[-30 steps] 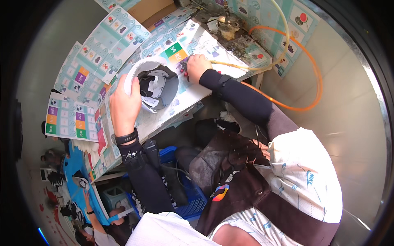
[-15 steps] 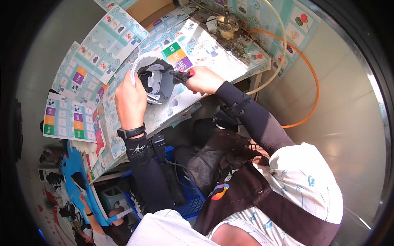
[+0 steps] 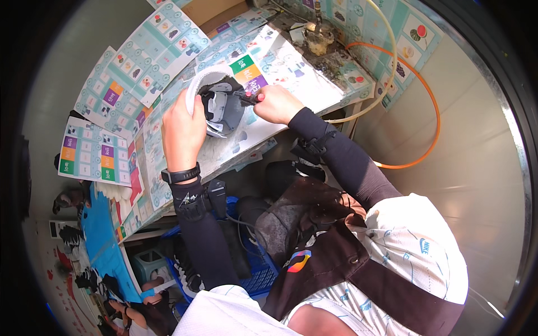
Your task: Applying adhesive or treatment to the inner rim of shoe uppers using a specialized tool.
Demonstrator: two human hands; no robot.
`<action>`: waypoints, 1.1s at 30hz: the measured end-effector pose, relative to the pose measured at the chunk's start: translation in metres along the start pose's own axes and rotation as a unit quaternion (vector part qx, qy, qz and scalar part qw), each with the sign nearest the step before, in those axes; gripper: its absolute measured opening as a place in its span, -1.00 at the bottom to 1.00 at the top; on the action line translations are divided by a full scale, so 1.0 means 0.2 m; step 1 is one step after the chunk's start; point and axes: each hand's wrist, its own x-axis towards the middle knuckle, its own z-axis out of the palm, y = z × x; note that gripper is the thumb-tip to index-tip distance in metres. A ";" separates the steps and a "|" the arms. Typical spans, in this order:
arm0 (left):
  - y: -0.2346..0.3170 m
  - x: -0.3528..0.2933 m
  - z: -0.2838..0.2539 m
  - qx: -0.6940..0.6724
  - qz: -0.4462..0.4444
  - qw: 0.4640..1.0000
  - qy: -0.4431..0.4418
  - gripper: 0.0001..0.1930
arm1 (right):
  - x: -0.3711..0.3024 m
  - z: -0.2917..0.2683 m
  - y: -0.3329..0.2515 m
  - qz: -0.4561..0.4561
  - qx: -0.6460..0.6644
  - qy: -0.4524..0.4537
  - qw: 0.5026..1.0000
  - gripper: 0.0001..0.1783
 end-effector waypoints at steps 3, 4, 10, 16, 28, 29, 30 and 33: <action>0.00 -0.02 -0.02 -0.006 0.001 1.000 -0.002 -0.67 | 0.01 -0.01 0.01 -0.007 -0.014 -0.033 0.999 -0.72; -0.01 -0.02 -0.01 -0.006 0.000 1.000 -0.002 -0.67 | 0.01 0.00 0.01 -0.008 -0.014 -0.034 0.999 -0.72; -0.06 -0.05 -0.02 -0.020 -0.008 1.000 -0.009 -0.54 | 0.01 -0.02 -0.02 0.016 -0.012 -0.017 1.000 -0.72; -0.12 -0.09 -0.02 -0.047 0.017 0.999 0.017 -0.52 | 0.04 0.01 0.02 -0.010 -0.024 -0.048 0.999 -0.69; -0.15 -0.13 -0.03 -0.083 0.006 0.996 0.021 -0.50 | 0.08 0.04 0.01 0.015 0.001 -0.037 0.999 -0.69; -0.15 -0.14 -0.04 -0.090 0.003 0.996 0.022 -0.51 | 0.08 0.04 0.01 0.015 0.001 -0.038 0.999 -0.69; -0.16 -0.14 -0.04 -0.098 0.000 0.995 0.022 -0.51 | 0.08 0.04 0.00 0.008 -0.003 -0.041 0.999 -0.69; -0.17 -0.14 -0.04 -0.090 0.005 0.995 0.028 -0.51 | 0.09 0.05 -0.01 0.000 -0.010 -0.034 0.999 -0.69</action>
